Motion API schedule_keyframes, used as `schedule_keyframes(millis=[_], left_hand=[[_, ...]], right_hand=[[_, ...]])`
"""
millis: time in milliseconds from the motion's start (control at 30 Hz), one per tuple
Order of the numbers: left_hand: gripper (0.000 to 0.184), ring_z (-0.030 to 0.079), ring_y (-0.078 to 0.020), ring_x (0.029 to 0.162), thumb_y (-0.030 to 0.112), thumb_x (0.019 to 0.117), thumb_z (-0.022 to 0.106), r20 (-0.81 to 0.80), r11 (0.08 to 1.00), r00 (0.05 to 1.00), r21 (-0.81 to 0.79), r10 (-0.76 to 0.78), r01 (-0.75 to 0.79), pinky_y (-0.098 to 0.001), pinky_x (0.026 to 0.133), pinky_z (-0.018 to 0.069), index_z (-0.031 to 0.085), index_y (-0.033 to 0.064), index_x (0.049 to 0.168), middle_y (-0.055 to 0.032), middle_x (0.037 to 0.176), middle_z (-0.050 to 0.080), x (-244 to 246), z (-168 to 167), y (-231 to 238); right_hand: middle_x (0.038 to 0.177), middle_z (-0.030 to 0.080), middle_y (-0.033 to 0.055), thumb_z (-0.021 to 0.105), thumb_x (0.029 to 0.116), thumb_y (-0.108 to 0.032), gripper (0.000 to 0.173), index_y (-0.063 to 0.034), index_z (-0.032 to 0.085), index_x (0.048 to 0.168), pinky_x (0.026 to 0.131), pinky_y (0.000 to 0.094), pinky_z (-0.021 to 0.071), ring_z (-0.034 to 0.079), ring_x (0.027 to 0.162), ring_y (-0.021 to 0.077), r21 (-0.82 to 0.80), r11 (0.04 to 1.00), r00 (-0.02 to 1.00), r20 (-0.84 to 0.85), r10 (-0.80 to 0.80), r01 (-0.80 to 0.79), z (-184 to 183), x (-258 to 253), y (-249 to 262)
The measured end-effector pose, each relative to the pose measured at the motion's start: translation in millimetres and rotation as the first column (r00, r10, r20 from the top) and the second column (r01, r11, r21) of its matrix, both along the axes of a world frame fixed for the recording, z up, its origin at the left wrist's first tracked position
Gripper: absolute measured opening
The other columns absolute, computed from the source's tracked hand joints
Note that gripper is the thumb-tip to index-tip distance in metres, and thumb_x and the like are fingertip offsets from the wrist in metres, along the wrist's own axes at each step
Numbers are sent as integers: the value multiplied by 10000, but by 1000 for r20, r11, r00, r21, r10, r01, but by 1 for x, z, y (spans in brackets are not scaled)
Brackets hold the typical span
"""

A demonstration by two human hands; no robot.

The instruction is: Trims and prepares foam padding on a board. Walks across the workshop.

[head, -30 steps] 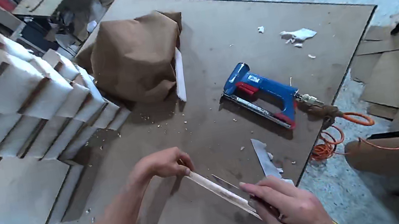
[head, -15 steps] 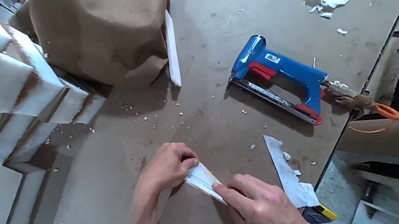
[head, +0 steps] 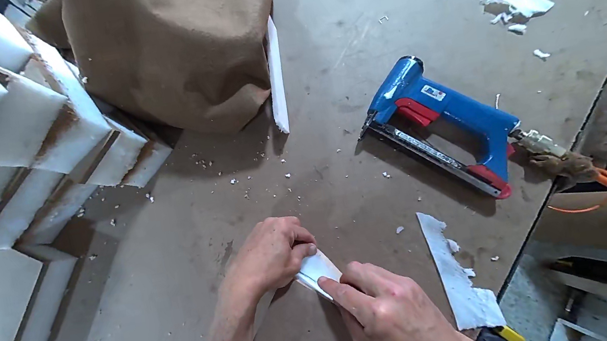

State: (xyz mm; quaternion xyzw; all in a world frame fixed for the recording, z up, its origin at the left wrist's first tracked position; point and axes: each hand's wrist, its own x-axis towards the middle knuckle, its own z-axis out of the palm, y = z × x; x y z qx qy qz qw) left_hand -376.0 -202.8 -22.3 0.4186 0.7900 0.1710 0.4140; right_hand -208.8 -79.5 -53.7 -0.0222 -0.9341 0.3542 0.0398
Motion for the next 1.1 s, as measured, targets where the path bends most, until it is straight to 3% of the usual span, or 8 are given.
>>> schedule_keyframes(millis=[133,433,633,767,967,1100], left_hand=[[237,659,-163,896,243,1028,584,28,999,1000,-41,14,-12,-379,842,526,794,132,1029,-34,933,701,-2,2,4],[242,665,-170,892,250,1029,579,-28,999,1000,-46,-1,0,-397,839,536,789,133,1006,-30,934,701,1,4,5],[220,658,-147,874,239,1020,590,-78,1000,997,-22,-25,23,-379,812,538,793,162,983,-7,904,690,5,6,4],[201,657,-137,871,221,1008,603,-150,998,987,21,-56,59,-364,808,542,795,169,975,6,892,683,7,5,3],[176,632,-120,875,259,994,632,-219,961,937,-7,-272,277,-332,770,523,794,216,943,50,874,673,-2,8,12],[178,621,-105,870,272,989,629,-270,953,923,55,-274,299,-301,756,518,795,235,935,71,851,660,-2,4,8]], right_hand=[[870,671,114,649,858,-120,297,-109,770,1129,589,373,565,683,739,257,24,1000,999,37,15,-16,-2,-13,-5],[901,665,160,687,800,-93,317,-56,757,1107,586,425,565,686,751,311,88,988,972,207,108,-129,15,-8,2],[869,634,120,677,813,-90,290,-82,756,1092,536,393,530,655,715,273,113,986,973,207,101,-126,19,18,9],[900,660,99,680,841,-112,312,-109,755,1144,573,377,550,666,741,242,31,998,984,169,52,-59,29,34,21],[857,669,118,654,856,-121,292,-93,765,1125,564,383,555,674,710,261,-6,1000,999,28,-17,17,7,14,11],[865,680,125,660,845,-114,305,-89,768,1129,594,384,569,685,726,262,-27,1000,999,35,-6,7,1,1,2]])
